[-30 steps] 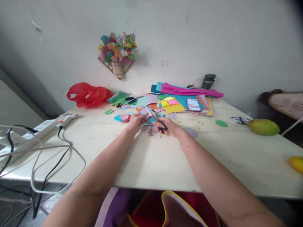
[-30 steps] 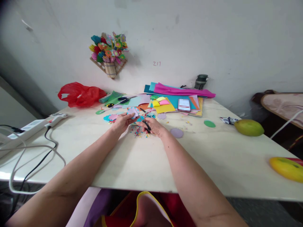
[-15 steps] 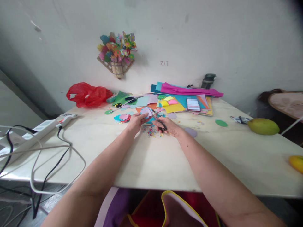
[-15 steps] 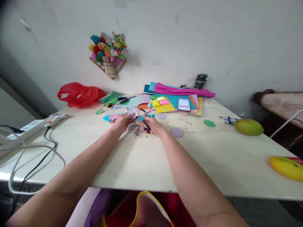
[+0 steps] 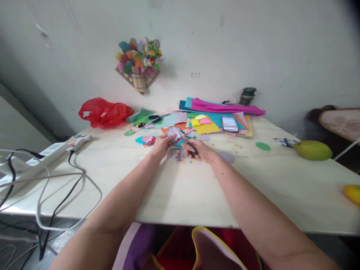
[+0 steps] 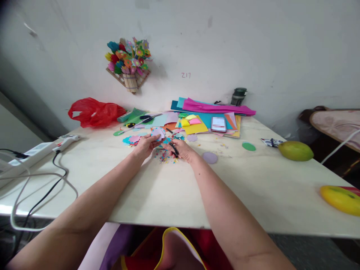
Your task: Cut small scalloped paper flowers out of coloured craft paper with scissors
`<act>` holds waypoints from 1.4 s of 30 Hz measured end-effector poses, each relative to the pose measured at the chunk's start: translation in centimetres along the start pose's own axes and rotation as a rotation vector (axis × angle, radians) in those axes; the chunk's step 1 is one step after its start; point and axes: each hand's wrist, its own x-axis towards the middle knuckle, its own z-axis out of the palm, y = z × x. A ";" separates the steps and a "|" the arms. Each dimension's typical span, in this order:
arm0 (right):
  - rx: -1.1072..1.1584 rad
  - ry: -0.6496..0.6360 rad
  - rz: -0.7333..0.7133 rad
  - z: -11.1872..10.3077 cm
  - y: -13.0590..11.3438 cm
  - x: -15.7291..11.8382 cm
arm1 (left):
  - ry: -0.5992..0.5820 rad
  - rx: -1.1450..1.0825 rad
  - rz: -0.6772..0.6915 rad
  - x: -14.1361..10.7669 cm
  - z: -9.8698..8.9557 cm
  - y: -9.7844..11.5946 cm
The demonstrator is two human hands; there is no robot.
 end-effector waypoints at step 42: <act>-0.052 0.029 0.014 0.7 -1.0 -0.5 | 0.004 -0.037 -0.005 -0.2 0.4 0.1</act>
